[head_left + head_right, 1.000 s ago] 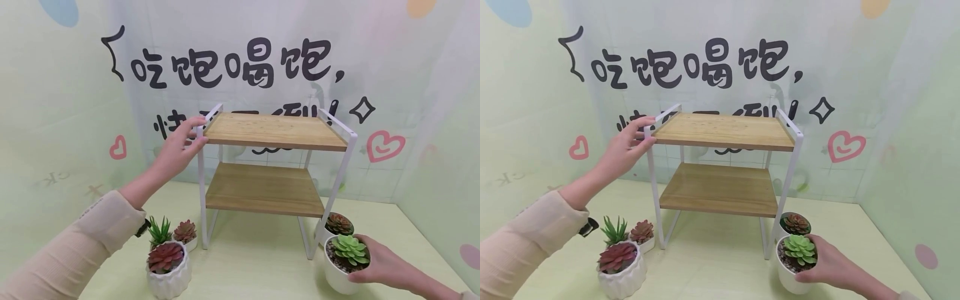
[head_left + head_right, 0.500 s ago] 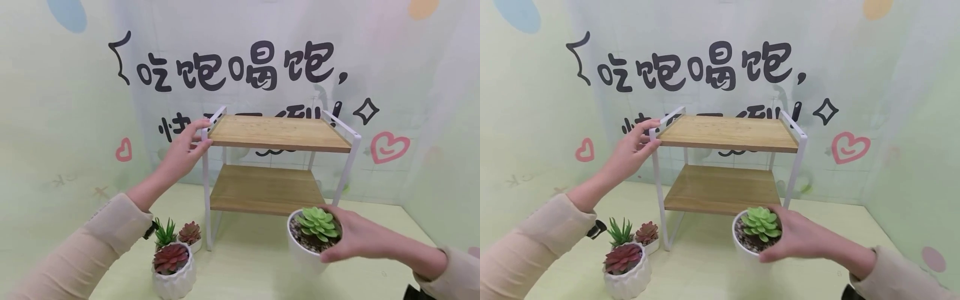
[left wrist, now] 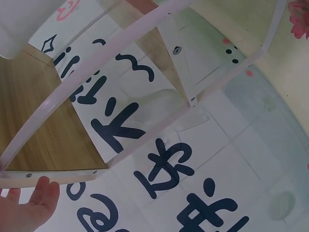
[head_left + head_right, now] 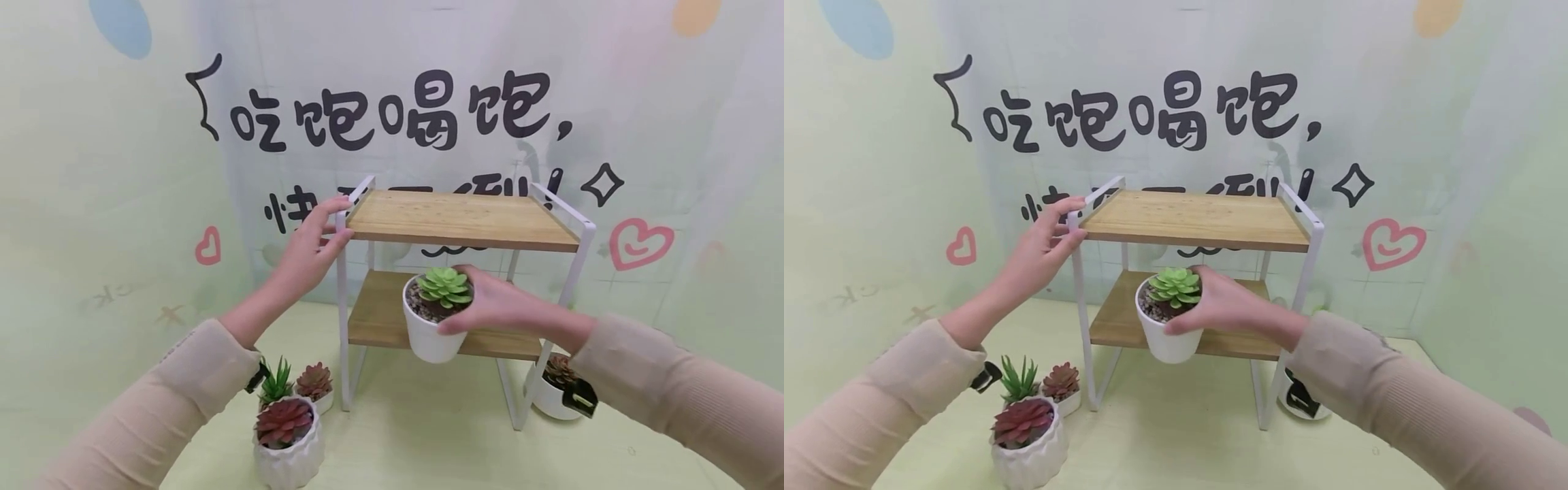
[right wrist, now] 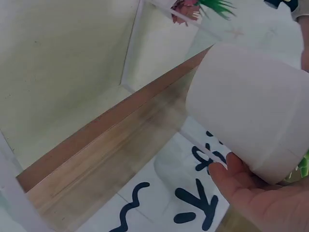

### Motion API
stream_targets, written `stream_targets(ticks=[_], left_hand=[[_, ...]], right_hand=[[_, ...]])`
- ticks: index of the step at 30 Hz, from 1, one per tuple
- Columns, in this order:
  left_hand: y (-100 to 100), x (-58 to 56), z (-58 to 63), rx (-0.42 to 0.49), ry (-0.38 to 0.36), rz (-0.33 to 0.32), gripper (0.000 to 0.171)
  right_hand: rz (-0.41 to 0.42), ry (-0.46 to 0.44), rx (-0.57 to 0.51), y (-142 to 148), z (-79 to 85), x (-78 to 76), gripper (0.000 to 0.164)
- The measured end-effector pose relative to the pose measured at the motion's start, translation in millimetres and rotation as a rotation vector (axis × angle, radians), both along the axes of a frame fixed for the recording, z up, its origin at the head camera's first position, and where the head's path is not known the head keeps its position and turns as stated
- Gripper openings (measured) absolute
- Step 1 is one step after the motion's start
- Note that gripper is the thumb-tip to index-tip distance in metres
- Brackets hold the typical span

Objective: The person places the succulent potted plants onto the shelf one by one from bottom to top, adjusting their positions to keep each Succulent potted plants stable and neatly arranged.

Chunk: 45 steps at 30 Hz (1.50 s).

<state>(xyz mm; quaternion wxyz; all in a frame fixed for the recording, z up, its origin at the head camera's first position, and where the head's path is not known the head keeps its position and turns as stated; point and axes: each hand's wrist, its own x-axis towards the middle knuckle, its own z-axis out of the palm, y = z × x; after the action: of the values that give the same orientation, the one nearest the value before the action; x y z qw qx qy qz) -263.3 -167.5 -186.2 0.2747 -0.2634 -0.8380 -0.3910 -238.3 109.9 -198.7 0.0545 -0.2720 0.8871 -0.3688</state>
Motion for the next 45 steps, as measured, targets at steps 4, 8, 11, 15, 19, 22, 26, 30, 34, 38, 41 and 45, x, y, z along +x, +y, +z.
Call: stream_targets(ticks=[4, 8, 11, 15, 19, 22, 26, 30, 34, 38, 41, 45], left_hand=[[1, -1.6, -0.6, 0.013, 0.006, -0.019, 0.036], [1, -1.7, -1.8, 0.030, 0.030, -0.032, 0.035], [0, -0.7, -1.7, 0.039, 0.032, -0.032, 0.035], [-2, 1.6, -0.4, 0.031, 0.012, -0.029, 0.036], [-1, 1.4, -1.5, 0.025, 0.001, -0.026, 0.036], [-1, 0.9, -2.3, 0.028, 0.007, -0.024, 0.036], [-1, 0.8, -2.5, 0.030, 0.021, -0.021, 0.036], [-1, 1.1, -1.9, 0.031, 0.044, -0.019, 0.036], [0, 0.3, -2.0, 0.041, 0.054, -0.021, 0.037], [-1, -1.1, -3.3, 0.048, 0.042, -0.020, 0.037], [-2, -1.7, -3.8, 0.047, 0.038, -0.020, 0.037], [-1, -3.1, -4.1, 0.044, 0.039, -0.023, 0.037]], right_hand=[[-0.005, 0.013, 0.005, -15, -2.5, -19.1, 0.073], [-0.011, 0.018, 0.000, -33, -6.2, -36.3, 0.068], [-0.021, -0.003, -0.015, -45, -7.5, -47.5, 0.065], [-0.037, -0.061, -0.038, -57, -8.4, -58.8, 0.063], [-0.003, -0.102, -0.089, -63, -12.3, -67.7, 0.058], [0.012, -0.114, -0.133, -66, -14.9, -70.5, 0.055], [0.015, -0.120, -0.169, -68, -16.7, -69.4, 0.057], [-0.015, -0.114, -0.162, -70, -17.1, -66.2, 0.061], [0.024, -0.095, -0.189, -71, -17.8, -62.9, 0.055], [0.078, -0.105, -0.230, -74, -19.8, -61.9, 0.052], [0.061, -0.122, -0.227, -76, -21.0, -62.3, 0.055], [0.031, -0.137, -0.212, -78, -21.9, -64.8, 0.058]])
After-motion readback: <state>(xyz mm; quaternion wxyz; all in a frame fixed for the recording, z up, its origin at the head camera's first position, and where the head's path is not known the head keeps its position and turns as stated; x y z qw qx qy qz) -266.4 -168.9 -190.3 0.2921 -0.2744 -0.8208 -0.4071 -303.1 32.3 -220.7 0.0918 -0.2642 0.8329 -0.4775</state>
